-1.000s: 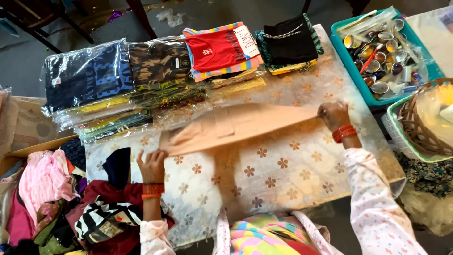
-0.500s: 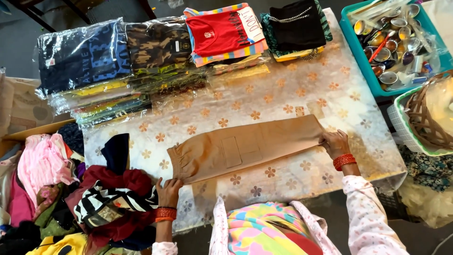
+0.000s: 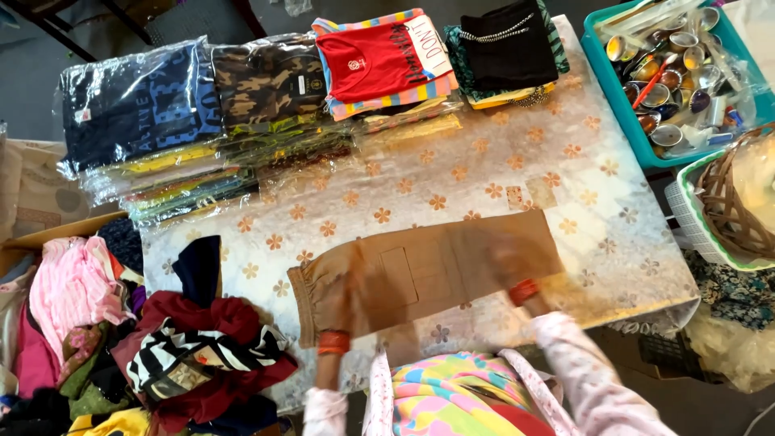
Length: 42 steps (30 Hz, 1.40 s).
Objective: Fold articles of clothing including leggings and trousers on a workshop table.
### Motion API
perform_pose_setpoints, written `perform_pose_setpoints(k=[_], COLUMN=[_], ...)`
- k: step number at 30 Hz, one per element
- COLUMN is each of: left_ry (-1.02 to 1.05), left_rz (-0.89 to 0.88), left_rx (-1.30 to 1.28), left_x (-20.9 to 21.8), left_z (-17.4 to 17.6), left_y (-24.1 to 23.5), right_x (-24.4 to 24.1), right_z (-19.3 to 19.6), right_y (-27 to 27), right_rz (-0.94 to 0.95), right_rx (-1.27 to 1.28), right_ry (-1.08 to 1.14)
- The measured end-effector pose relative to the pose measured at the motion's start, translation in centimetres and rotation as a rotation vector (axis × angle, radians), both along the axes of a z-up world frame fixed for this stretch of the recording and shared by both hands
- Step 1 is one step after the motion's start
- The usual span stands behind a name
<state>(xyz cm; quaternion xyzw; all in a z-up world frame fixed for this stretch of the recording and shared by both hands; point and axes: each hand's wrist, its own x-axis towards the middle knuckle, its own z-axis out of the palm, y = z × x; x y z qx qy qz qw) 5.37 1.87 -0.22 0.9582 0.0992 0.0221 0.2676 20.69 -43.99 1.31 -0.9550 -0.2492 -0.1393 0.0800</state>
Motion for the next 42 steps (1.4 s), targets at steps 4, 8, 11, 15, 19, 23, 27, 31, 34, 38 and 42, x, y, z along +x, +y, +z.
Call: perform_pose_setpoints(k=[4,8,11,15,19,23,27,31,34,38,42], left_ry=[-0.222,-0.077,0.082,0.32,-0.001,0.041,0.035,0.111,0.016,-0.109,-0.065], left_rz=[-0.18,-0.277,-0.312,0.02,0.321,0.348,0.324,0.328,0.379,0.212,-0.176], left_rx=[0.085,0.103,0.331,0.52,0.44,0.327,0.377,0.53,0.561,0.387,0.286], left_x=[5.1,6.5,7.1,7.0,6.4,6.7,6.3,6.2,7.1,4.5,1.5], left_z=[-3.4,0.5,-1.1,-0.1,1.9,1.7,-0.6,-2.9,-2.1,-5.6,-2.7], left_y=[-8.8,-11.1,-8.6,-2.7,0.5,1.0,1.8,2.0,-1.6,-10.6,-13.4], right_x=[-3.4,-3.9,-1.4,4.3,8.0,8.9,8.8,3.8,-1.2,-5.7,-5.1], right_z=[3.4,4.5,5.4,1.3,-4.2,-2.5,-1.5,-0.8,-1.9,-4.6,-0.9], right_y=[12.6,17.6,16.6,9.4,-0.5,-3.0,-2.5,2.0,8.1,14.0,12.7], right_rz=[0.148,0.289,0.353,-0.04,-0.355,-0.462,-0.578,-0.493,-0.312,-0.124,0.07], right_rx=[0.069,0.134,0.164,0.026,-0.202,0.12,0.043,0.02,0.067,0.122,0.112], right_ry=[0.137,0.287,0.377,0.485,0.146,0.192,0.194,0.154,0.17,0.197,0.354])
